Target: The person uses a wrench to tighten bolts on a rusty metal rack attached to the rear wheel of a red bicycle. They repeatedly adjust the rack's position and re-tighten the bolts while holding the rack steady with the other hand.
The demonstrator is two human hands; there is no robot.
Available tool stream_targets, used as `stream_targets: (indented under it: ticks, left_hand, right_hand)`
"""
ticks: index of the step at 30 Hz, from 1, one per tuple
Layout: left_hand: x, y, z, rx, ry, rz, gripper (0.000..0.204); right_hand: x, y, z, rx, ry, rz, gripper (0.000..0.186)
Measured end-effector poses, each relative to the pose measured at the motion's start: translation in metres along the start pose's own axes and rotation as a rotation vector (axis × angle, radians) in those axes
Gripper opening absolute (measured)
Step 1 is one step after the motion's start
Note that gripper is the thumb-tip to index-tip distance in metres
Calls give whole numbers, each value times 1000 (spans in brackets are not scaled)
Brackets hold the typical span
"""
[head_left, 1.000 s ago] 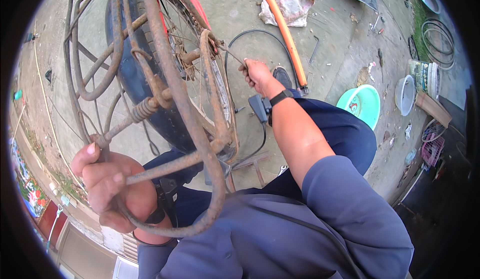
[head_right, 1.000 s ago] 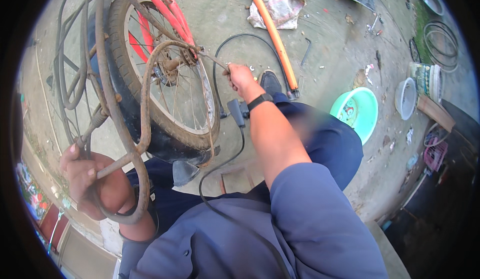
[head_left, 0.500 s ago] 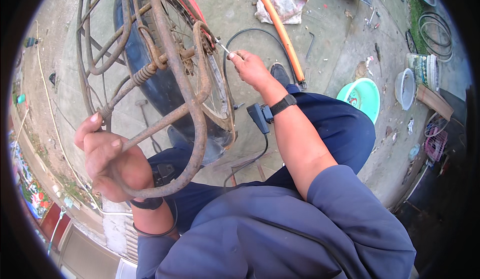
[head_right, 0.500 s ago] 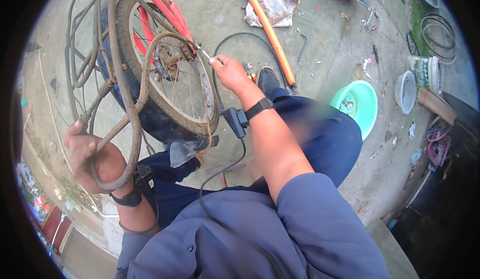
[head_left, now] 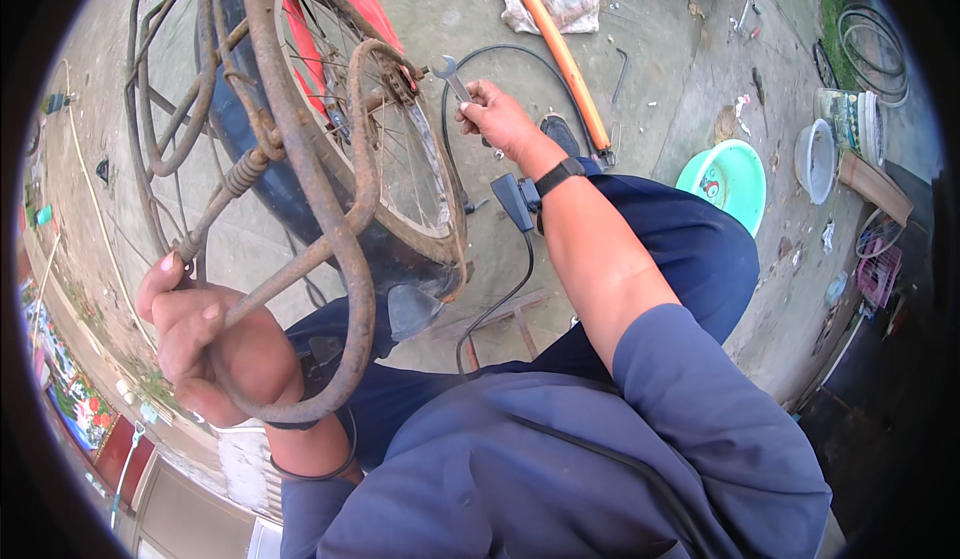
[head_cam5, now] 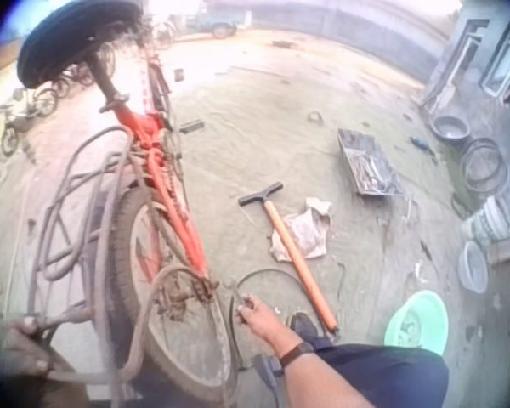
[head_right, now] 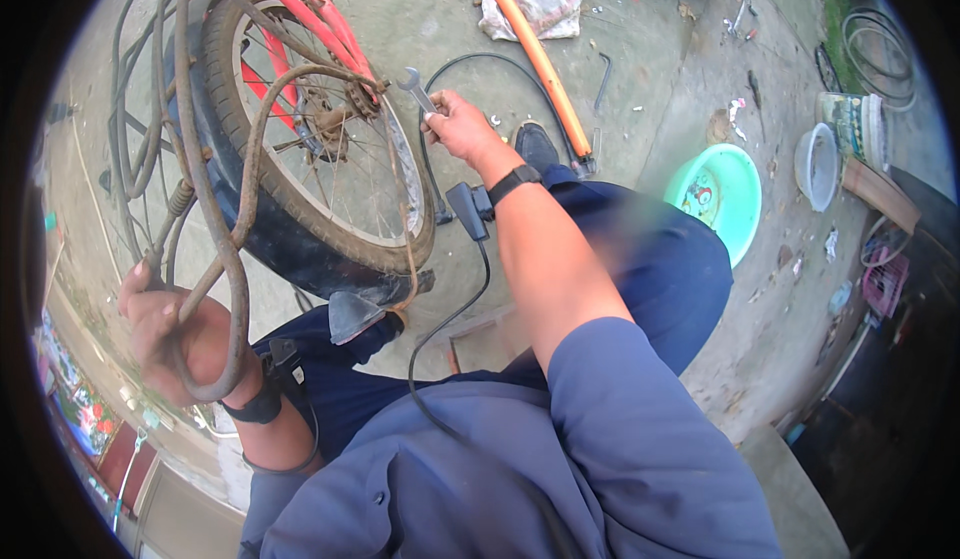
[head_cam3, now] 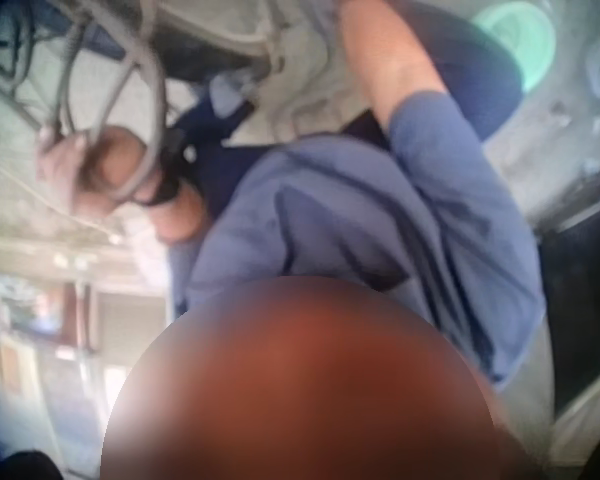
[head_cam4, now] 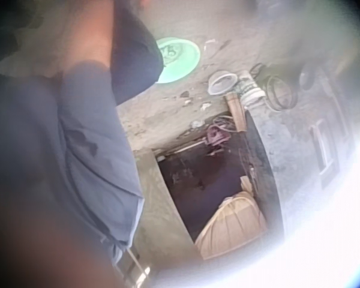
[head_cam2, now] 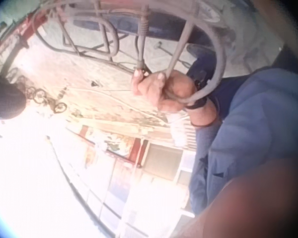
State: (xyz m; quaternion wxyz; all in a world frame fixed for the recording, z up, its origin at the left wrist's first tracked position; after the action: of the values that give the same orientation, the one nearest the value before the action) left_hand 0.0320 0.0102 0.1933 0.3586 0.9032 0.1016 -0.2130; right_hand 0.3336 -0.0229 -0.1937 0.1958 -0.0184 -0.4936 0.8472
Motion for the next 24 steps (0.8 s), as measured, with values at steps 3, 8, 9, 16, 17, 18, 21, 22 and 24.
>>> stream_targets:
  ticks: [3, 8, 9, 16, 17, 18, 21, 22, 24]
  left_hand:
    - [-1, 1, 2, 16, 25, -17, 63]
    - [-6, -8, 2, -47, 50, 75, 66]
    - [-6, -8, 2, -43, 40, 86, 66]
    - [-4, -6, 2, -51, 14, 104, 63]
    - [-5, -7, 2, -62, 29, 118, 63]
    - [-4, -5, 2, -55, 19, 115, 63]
    - [-4, -5, 2, -55, 14, 127, 63]
    - [-4, -5, 2, -50, 11, 128, 63]
    - [-4, -5, 2, -45, 4, 127, 63]
  right_hand:
    - [2, -3, -17, -23, -9, 104, 37]
    - [1, 5, -21, -61, -6, 138, 41]
    - [0, 7, -19, -65, 1, 120, 41]
    - [8, 17, -9, 1, -22, 2, 56]
    - [9, 14, -8, -16, -16, 9, 56]
    - [10, 11, -8, -29, -8, 8, 55]
    - [13, 4, -8, -72, 6, 39, 55]
    - [14, 2, -8, -90, 1, 52, 55]
    - [14, 2, -8, -90, 19, 52, 56]
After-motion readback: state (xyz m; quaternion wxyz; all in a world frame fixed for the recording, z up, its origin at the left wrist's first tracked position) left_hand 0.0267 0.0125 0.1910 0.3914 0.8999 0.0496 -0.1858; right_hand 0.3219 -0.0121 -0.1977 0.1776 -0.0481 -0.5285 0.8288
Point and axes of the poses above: each hand's wrist, its own z-axis away from the middle knuckle, its own x-axis out of the palm, y = z × x, the point moved 10 cm from there along -z, towards the middle knuckle, and after that the axes turned 6 degrees about -z, right-handed, at the moved point
